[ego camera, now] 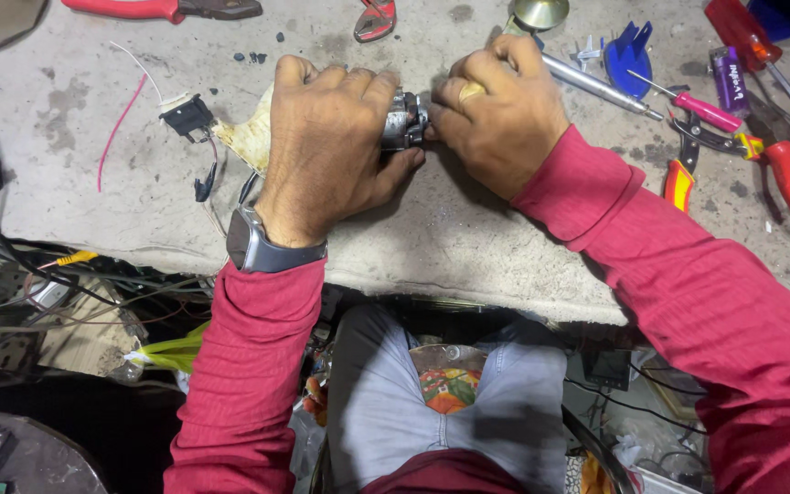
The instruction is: The person sits at a cluttered workbench and uses a long screwdriver to work on a small electric motor assembly, repeatedly turning the screwdriver against the motor housing while holding the component steady. They reposition the motor, manipulate small parts by hand, and continue driving the screwdriver into the assembly.
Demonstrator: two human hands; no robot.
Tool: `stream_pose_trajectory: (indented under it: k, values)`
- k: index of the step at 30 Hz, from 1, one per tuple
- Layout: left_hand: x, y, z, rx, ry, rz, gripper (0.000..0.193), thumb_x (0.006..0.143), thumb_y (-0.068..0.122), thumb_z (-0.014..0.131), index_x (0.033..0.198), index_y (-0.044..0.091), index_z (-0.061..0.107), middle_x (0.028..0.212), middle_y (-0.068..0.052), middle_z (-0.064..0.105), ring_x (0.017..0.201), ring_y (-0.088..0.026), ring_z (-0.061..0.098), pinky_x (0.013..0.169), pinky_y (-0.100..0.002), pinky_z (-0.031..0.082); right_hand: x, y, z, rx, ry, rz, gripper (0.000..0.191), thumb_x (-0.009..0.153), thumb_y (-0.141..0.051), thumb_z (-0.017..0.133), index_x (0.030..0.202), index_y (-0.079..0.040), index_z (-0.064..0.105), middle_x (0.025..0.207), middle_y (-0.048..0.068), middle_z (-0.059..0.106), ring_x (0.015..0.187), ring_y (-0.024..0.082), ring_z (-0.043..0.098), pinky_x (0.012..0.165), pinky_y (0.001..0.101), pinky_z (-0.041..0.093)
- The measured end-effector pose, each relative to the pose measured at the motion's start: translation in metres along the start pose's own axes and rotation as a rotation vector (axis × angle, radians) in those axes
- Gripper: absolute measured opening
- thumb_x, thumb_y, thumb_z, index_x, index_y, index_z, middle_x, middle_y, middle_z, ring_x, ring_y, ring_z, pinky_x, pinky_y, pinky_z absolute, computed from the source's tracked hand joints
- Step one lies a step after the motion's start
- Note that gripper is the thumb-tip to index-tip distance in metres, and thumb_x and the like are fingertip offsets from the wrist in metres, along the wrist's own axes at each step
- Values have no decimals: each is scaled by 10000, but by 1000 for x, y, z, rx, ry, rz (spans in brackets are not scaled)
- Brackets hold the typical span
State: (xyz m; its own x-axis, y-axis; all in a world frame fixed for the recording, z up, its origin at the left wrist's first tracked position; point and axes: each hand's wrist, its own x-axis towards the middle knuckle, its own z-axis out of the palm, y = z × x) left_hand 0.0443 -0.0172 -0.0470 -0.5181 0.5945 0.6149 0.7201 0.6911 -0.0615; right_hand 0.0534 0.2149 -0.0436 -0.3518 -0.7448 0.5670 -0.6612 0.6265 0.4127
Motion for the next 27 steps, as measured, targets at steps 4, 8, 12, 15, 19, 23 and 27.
stream_pose_trajectory:
  k: [4, 8, 12, 15, 19, 23, 27]
  values:
    - [1, 1, -1, 12, -20, 5, 548, 784, 452, 885, 1120, 56, 710, 913, -88, 698, 839, -279, 638, 809, -455, 373, 0, 7, -1, -73, 94, -201, 160, 801, -157, 709, 918, -63, 764, 1037, 51, 702, 1010, 207, 606, 898, 363, 495]
    - [4, 2, 0, -7, -65, 12, 535, 807, 450, 903, 1138, 74, 714, 951, -80, 704, 880, -285, 628, 819, -446, 366, -9, 12, 6, -113, 18, -211, 112, 911, -164, 653, 918, -56, 684, 977, 55, 626, 1016, 209, 580, 865, 328, 477]
    - [4, 4, -1, -30, -57, 5, 536, 804, 443, 913, 1138, 68, 722, 945, -72, 709, 870, -277, 623, 828, -445, 365, -13, 15, 16, -176, -93, -168, 146, 947, -231, 631, 876, -103, 628, 924, 37, 609, 938, 198, 569, 792, 326, 454]
    - [2, 4, -3, -18, -17, 6, 538, 786, 422, 913, 1140, 62, 727, 954, -72, 717, 859, -270, 624, 818, -434, 365, -10, 17, 18, -149, -126, -150, 121, 947, -223, 622, 897, -113, 626, 970, 29, 625, 952, 189, 577, 804, 329, 446]
    - [1, 4, -3, -18, -2, 3, 545, 769, 409, 916, 1158, 73, 732, 930, -67, 720, 831, -262, 631, 811, -430, 370, -8, 17, 14, 38, -188, -74, 95, 890, -198, 657, 879, -106, 637, 962, 31, 642, 955, 213, 596, 824, 366, 454]
    - [0, 2, 0, -7, 19, 11, 550, 747, 410, 916, 1134, 69, 727, 910, -77, 718, 830, -265, 644, 811, -433, 379, -11, 16, 15, 245, -148, 13, 118, 952, -168, 713, 945, -78, 637, 991, 48, 637, 968, 224, 596, 831, 387, 441]
    - [-1, -2, 2, -20, 9, 6, 505, 754, 411, 918, 1083, 79, 726, 870, -83, 714, 814, -277, 652, 801, -441, 386, -15, 21, 19, 194, -173, 6, 140, 947, -163, 738, 933, -86, 621, 982, 47, 641, 971, 228, 606, 842, 389, 443]
